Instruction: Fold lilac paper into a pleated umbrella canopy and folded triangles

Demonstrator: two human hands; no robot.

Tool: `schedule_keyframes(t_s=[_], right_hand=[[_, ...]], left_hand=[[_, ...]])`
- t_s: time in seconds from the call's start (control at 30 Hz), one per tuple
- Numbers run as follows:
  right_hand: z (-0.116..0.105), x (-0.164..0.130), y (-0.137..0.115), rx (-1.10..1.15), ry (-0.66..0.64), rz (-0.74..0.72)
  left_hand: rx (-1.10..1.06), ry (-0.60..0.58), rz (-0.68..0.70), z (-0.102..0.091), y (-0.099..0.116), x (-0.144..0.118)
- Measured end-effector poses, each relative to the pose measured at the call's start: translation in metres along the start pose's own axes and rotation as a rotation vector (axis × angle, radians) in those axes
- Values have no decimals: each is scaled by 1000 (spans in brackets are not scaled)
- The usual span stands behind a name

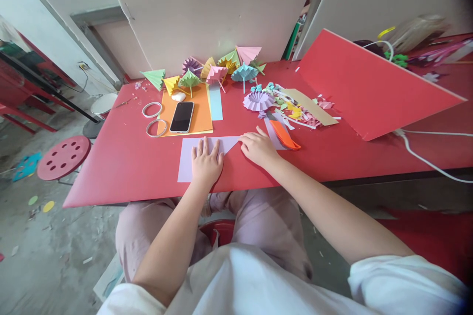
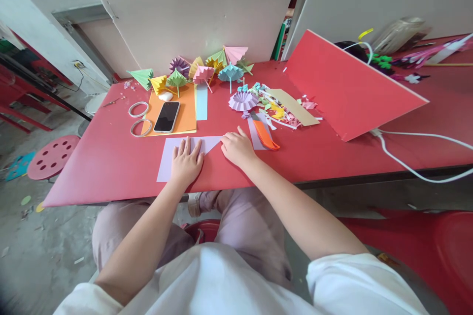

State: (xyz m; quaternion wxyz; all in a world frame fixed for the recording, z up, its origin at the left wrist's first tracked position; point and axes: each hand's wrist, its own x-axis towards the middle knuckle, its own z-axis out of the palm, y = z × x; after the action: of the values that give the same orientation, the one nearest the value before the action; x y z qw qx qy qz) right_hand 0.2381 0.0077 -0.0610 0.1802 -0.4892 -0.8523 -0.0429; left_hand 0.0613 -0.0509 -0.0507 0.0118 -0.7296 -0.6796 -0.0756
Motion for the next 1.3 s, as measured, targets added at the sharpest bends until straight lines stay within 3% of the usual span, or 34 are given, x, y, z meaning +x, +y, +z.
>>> schedule_keyframes(t_s=[0.23,0.43,0.53,0.63,0.8,0.9,1.0,1.3], right_hand=[[1,3,9,11,-5,49],[-4,10,15,76,-13,198],[-6,17,3,111,-9,221],[-1,26,-27,181,-33,214],[13,47,-66,364,-173,173],[17,62,-72,481,-191,312],[22,73,-74,462,-164,405],[28,69,-63,251,-297,252]], left_hand=[[-10,-38,-29,-3,2,0],[-31,-37,-22,-3,0,0],[-34,-38,-22,-2,0,0],[-31,-30,-19,-2,0,0],[-18,-39,-18,-3,1,0],[-9,-36,-10,-3,2,0],[6,-48,-12,-4,2,0],[3,-72,-14,-2,0,1]])
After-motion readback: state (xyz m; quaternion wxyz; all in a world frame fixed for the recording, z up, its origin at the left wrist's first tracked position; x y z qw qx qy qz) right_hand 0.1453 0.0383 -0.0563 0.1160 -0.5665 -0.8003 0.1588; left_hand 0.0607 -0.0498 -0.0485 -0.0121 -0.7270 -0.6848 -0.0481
